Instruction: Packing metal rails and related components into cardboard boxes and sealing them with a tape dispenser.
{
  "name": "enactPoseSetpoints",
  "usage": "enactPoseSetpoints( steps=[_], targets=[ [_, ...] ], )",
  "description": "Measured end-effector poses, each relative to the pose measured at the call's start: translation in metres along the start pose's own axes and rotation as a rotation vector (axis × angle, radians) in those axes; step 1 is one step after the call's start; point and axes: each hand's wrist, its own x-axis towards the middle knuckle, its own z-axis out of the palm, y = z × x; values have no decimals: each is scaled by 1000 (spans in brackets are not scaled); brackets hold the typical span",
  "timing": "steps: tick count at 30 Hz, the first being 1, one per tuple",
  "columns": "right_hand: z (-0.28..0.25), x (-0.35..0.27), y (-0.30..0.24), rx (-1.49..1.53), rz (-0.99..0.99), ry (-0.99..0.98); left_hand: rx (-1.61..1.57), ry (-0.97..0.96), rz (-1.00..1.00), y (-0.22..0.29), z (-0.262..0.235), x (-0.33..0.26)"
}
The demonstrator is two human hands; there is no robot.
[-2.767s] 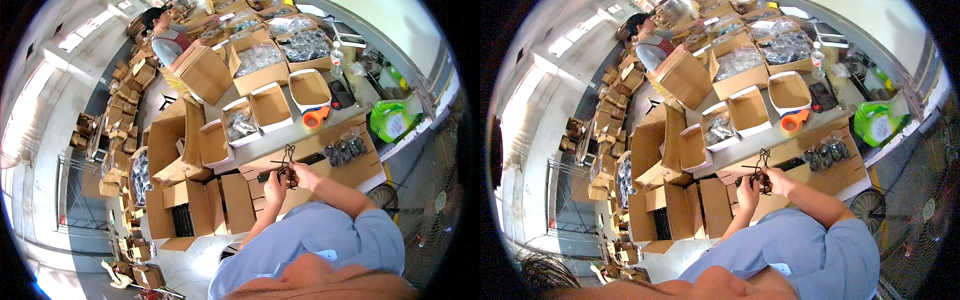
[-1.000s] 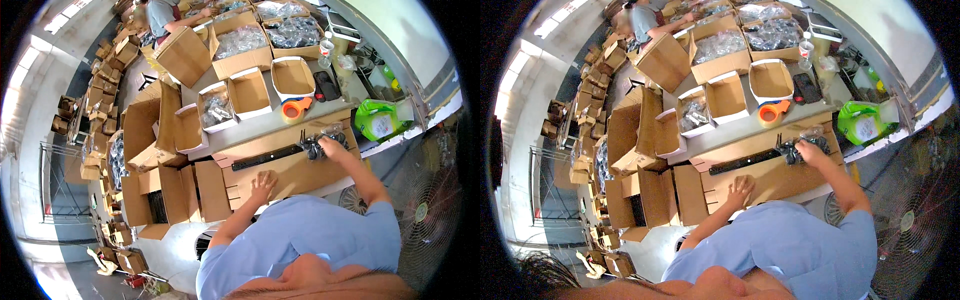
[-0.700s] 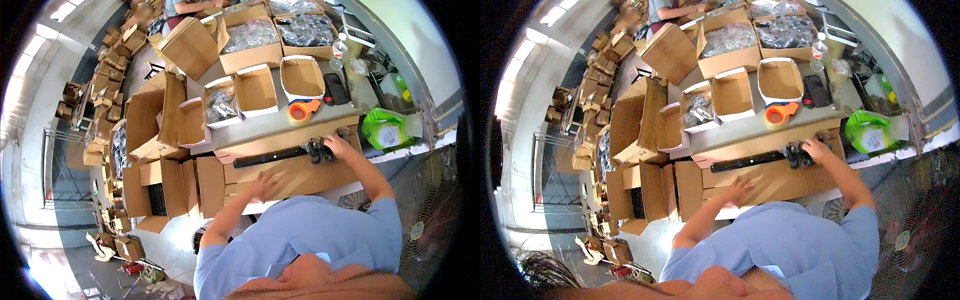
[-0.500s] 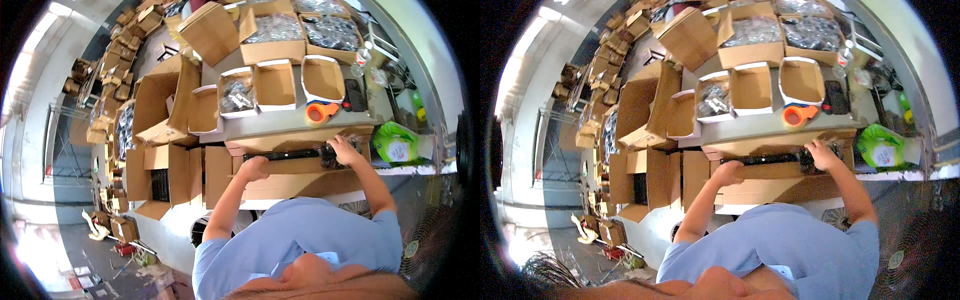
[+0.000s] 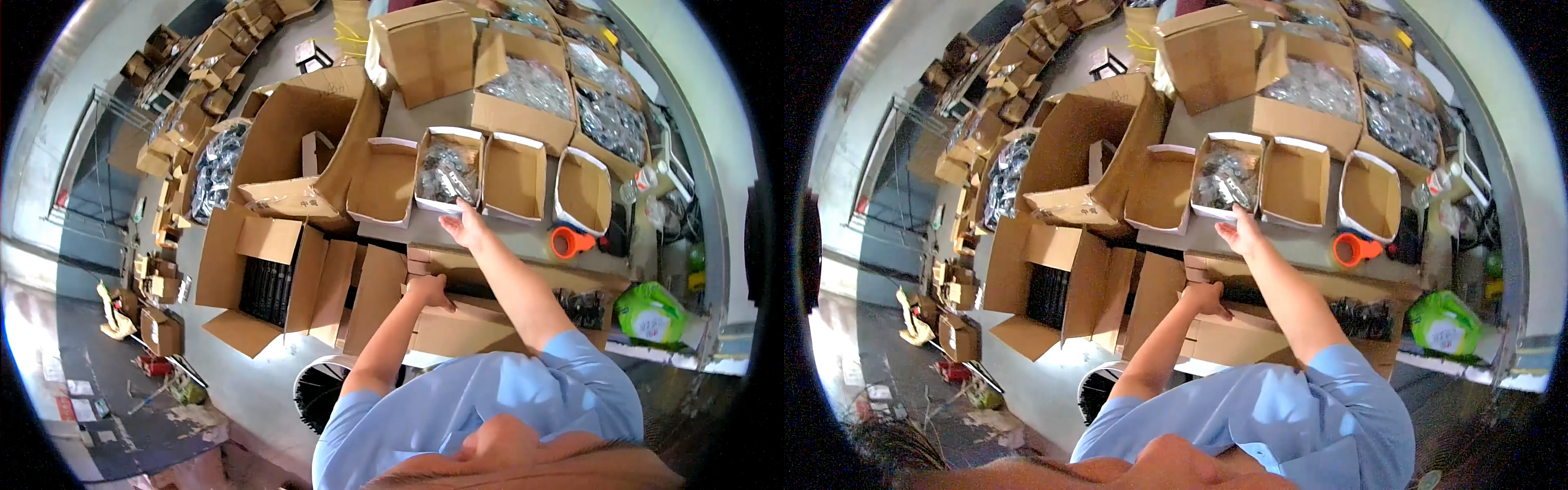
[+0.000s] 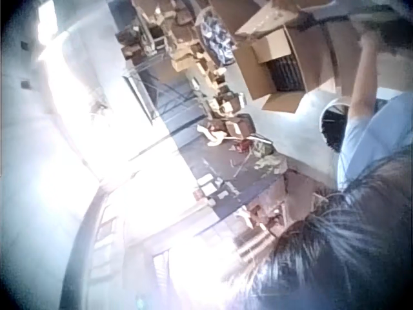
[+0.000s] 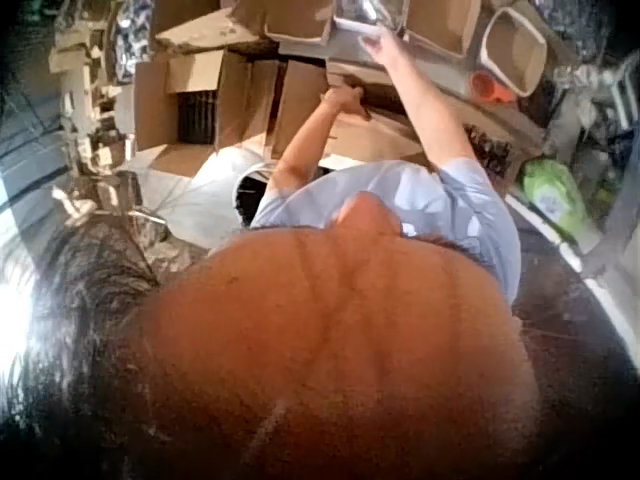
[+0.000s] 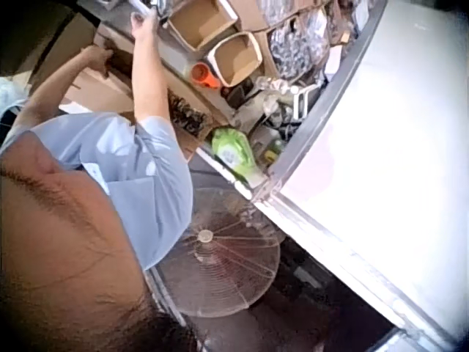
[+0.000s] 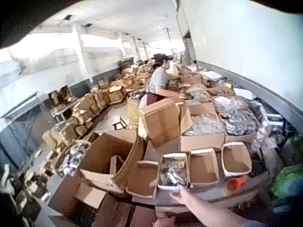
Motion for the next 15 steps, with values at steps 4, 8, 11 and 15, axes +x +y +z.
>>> enactPoseSetpoints(
  steps=[4, 8, 11, 15],
  targets=[
    [18, 9, 1, 105, -104, 37, -56, 60, 29, -5, 4, 2],
    [22, -22, -8, 67, -95, 7, -111, -1, -9, -2, -8, -2],
    [6, -62, -4, 4, -84, -32, -124, 17, -23, 0, -8, -3],
    [-41, -114, -9, -146, -161, -186, -76, 40, 4, 1, -8, -3]
  ],
)
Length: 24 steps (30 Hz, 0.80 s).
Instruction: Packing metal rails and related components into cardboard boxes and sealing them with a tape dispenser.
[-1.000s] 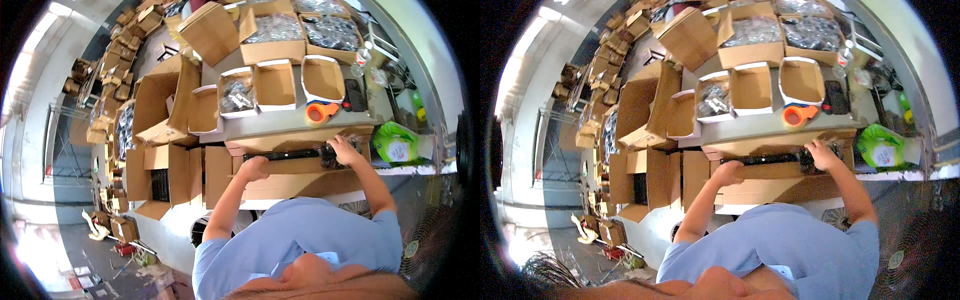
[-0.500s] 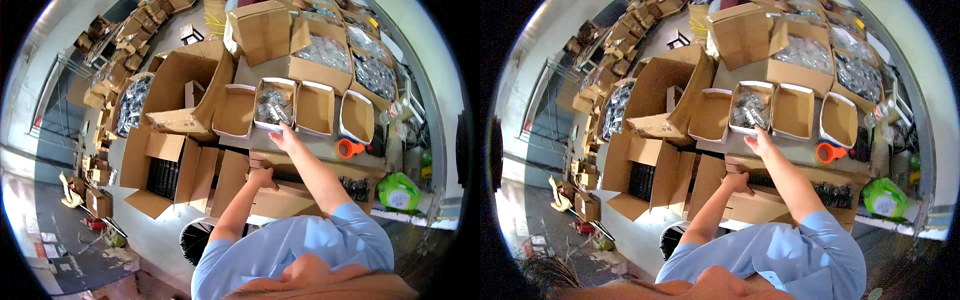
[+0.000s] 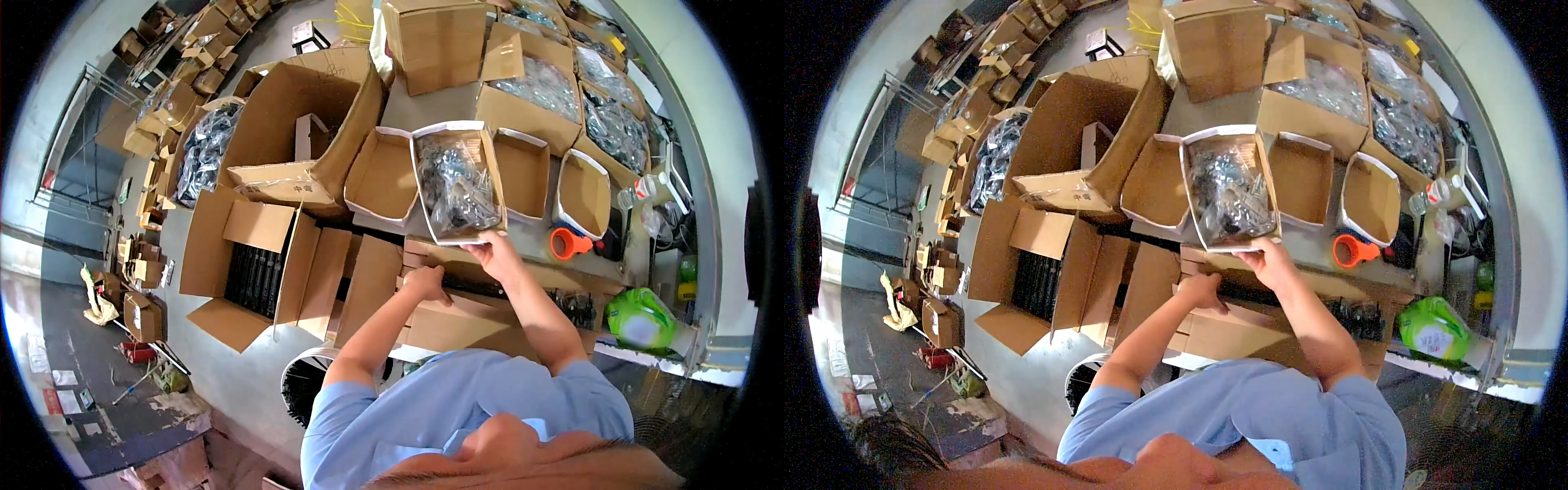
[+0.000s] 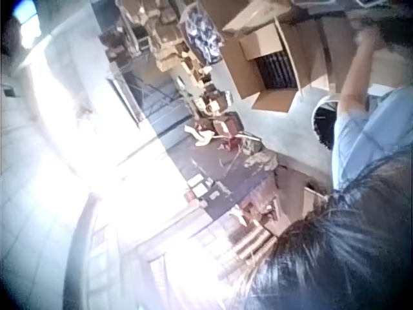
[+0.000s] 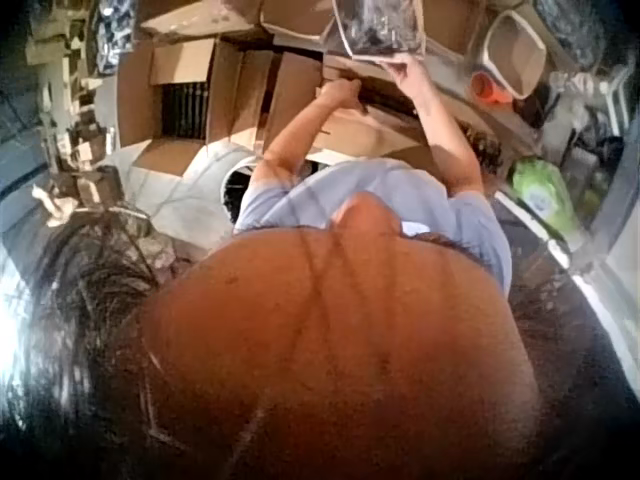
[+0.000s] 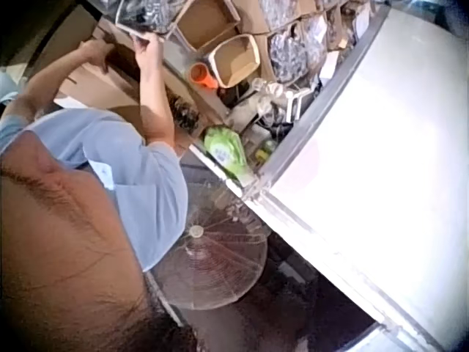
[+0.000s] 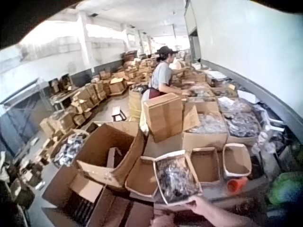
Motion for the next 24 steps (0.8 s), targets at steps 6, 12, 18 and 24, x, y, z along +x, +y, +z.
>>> enactPoseSetpoints(
  steps=[6, 12, 18, 24],
  targets=[
    [-71, -77, -32, -306, -146, -58, -12, 87, 73, -3, 16, -3],
    [-112, -135, -32, -659, -293, 102, 140, 544, 179, 16, 77, -47],
    [-135, -150, -6, -1221, -696, 81, 232, 656, 195, 28, 114, -57],
    [-156, -187, -34, -1399, -870, 195, 147, 791, 333, 19, 133, -55]
  ],
)
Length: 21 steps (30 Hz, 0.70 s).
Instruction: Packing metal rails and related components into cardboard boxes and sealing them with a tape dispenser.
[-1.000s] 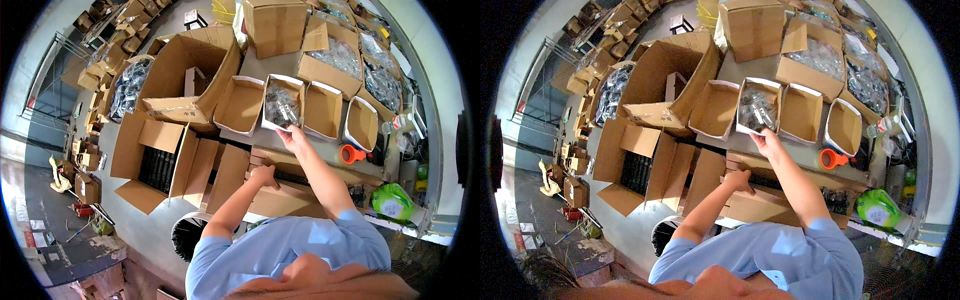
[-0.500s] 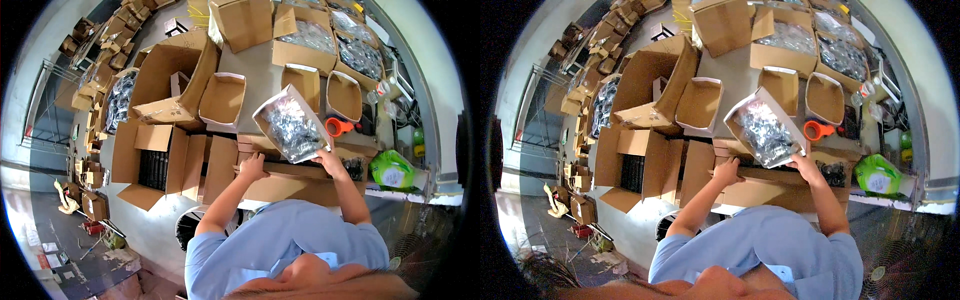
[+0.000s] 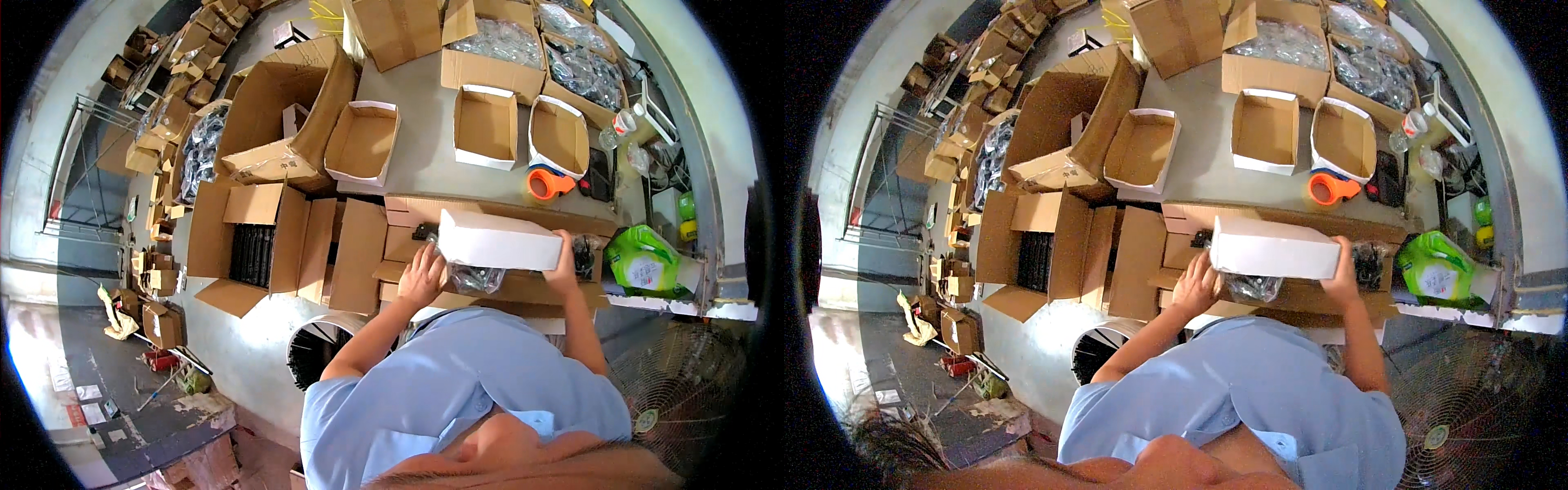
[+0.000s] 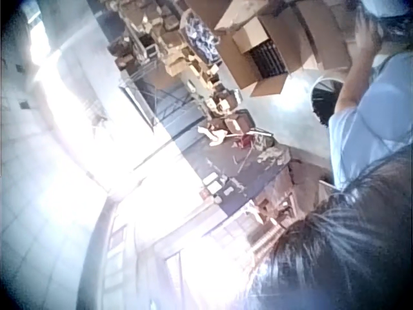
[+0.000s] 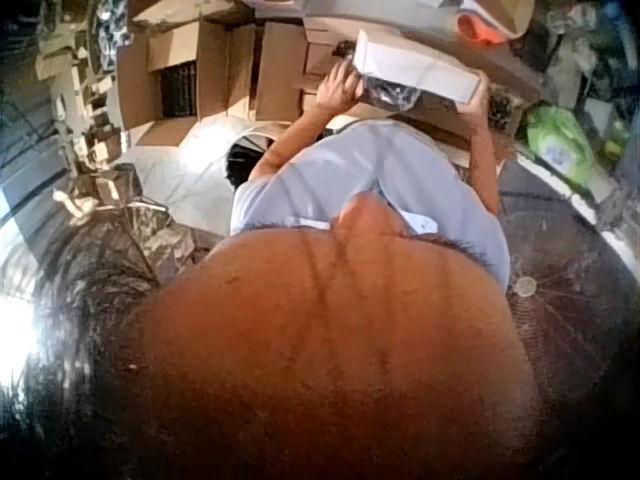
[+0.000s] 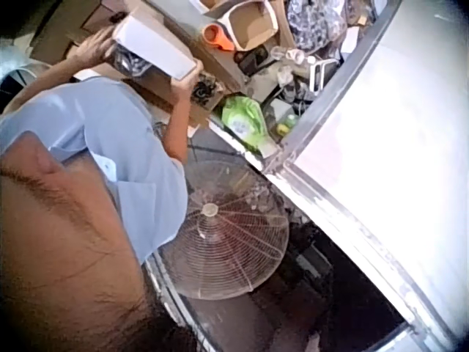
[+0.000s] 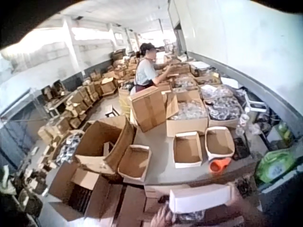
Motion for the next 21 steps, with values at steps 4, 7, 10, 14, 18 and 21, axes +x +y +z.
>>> enactPoseSetpoints(
  steps=[4, 7, 10, 14, 18, 21],
  targets=[
    [-32, 7, -1, -107, 65, 21, -103, -56, -46, 5, -13, -6],
    [-29, 34, -13, 60, 21, 148, -98, -22, -4, 5, -17, 0],
    [11, 80, -19, 587, 409, 55, -68, -67, 54, 7, -30, 17],
    [70, 130, -49, 905, 563, -211, -82, -194, 82, 5, -34, 28],
    [88, 116, -16, -48, 123, -751, -117, -304, 46, -1, -29, 27],
    [67, 65, -31, -398, 100, -1045, -52, -285, 140, -1, -29, 26]
  ],
)
